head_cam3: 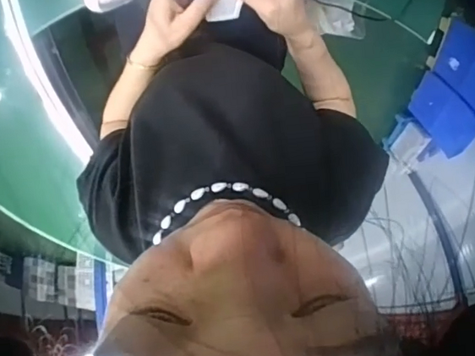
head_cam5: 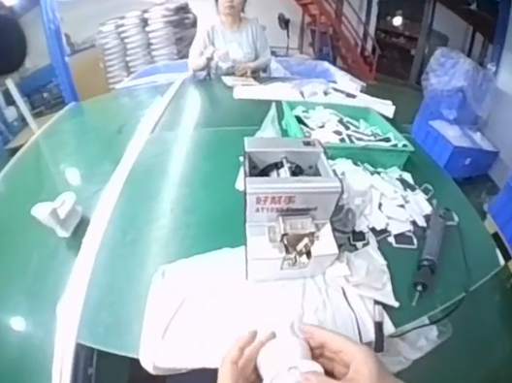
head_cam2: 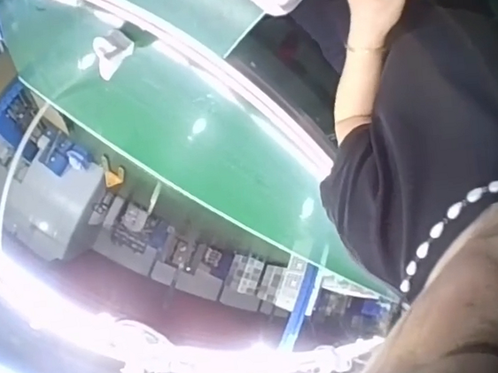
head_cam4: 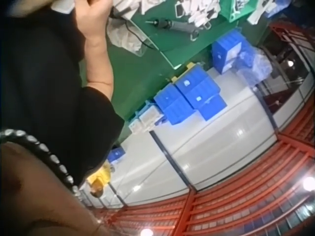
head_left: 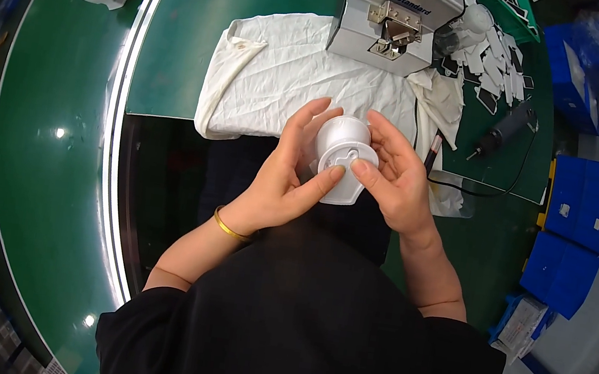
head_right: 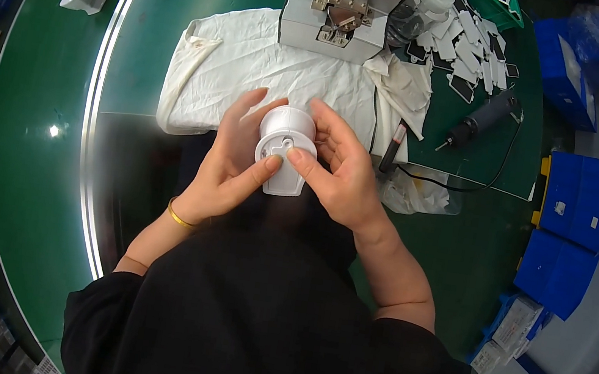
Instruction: Assembling white plastic components using an electric screwdriver on a production line.
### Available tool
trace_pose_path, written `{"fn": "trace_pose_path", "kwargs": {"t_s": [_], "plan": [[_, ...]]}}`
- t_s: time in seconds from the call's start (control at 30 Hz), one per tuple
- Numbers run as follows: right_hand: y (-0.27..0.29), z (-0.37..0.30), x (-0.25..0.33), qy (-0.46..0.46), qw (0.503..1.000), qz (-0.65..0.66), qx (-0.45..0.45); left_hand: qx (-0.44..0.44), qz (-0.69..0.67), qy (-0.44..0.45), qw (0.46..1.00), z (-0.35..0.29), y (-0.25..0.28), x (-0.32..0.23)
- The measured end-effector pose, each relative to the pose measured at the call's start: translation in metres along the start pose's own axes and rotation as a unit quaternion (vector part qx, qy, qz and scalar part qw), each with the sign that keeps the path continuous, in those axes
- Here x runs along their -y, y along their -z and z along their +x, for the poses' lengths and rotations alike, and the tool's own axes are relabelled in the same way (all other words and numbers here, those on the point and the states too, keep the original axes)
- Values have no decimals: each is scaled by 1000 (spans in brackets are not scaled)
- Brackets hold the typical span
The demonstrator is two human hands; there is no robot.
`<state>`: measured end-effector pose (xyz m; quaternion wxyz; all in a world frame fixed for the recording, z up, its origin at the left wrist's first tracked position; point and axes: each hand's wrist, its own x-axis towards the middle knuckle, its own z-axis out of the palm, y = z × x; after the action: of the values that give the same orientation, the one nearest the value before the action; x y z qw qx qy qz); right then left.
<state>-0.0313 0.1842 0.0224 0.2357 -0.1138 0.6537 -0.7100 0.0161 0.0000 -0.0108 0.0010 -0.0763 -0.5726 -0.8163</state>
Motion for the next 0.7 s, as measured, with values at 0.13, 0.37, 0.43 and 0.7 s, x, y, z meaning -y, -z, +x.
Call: {"fn": "trace_pose_path", "kwargs": {"t_s": [0.13,0.37,0.43,0.7], "plan": [[0,-1,0,52,995,-85,23,35,46,24,998,-2,3,-5],[1,5,7,34,998,-32,-31,-1,54,-10,998,13,-6,-8],[7,6,12,28,998,-33,-47,86,293,-114,945,20,-7,-15],[251,46,30,-10,600,-560,-572,50,308,-106,944,35,-1,1]]}}
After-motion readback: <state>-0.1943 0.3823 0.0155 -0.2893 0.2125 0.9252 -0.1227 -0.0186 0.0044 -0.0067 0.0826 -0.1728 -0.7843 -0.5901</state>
